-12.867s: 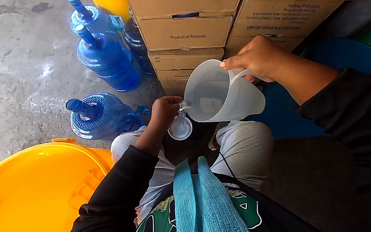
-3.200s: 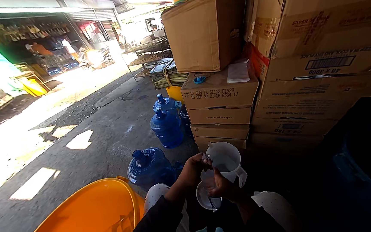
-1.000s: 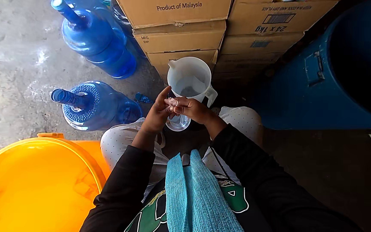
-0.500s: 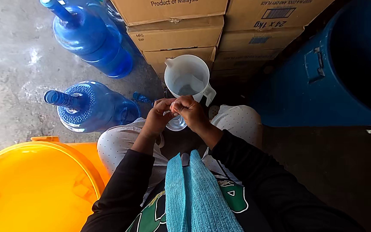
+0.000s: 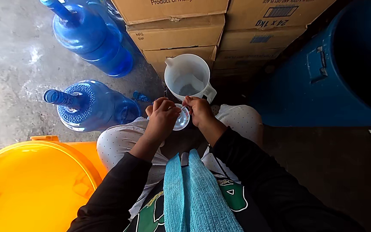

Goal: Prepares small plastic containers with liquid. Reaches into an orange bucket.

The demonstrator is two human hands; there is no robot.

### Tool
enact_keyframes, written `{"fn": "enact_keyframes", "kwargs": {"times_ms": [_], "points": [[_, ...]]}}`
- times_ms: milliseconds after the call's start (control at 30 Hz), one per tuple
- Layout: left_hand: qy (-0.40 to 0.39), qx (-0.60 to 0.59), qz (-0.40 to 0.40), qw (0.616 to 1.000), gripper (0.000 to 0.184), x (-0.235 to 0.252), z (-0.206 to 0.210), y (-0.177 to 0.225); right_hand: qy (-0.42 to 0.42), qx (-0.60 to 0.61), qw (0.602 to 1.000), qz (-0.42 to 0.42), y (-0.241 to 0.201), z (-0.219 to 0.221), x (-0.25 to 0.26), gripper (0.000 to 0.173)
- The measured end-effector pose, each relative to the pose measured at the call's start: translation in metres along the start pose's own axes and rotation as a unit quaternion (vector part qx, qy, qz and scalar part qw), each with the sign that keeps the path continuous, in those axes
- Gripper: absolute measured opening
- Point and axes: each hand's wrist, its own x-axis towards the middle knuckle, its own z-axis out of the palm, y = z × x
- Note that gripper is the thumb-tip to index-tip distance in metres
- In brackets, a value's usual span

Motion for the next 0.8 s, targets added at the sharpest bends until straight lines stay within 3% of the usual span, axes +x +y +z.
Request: {"fn": "enact_keyframes", "kwargs": {"times_ms": [133,300,433,500,667,800], "points": [[-0.037,0.080,0.071,0.994,0.014,0.000,-0.006,0.013,-0.006,-0.128,0.991,-0.025,0.003,0.002,0.011,0.026],[-0.150,0.152,0.166,0.963,0.008,0.010,-0.024,0.015,-0.097,-0.277,0.933,-0.207,0.004,0.000,0.019,0.024],[-0.041,0.243,0.339,0.908,0.015,0.007,-0.019,-0.006,-0.198,-0.248,0.901,-0.295,0.014,-0.001,0.038,0.014],[-0.022,0.235,0.378,0.895,0.017,0.009,-0.019,-0.016,-0.256,-0.192,0.907,-0.274,0.017,0.001,0.045,0.010],[-0.104,0.226,0.406,0.879,0.020,0.014,-0.033,-0.027,-0.370,-0.098,0.914,-0.135,0.022,0.008,0.051,0.012],[-0.186,0.160,0.253,0.936,0.015,0.029,-0.044,-0.024,-0.301,-0.056,0.949,-0.077,0.027,0.021,0.050,0.024]]}}
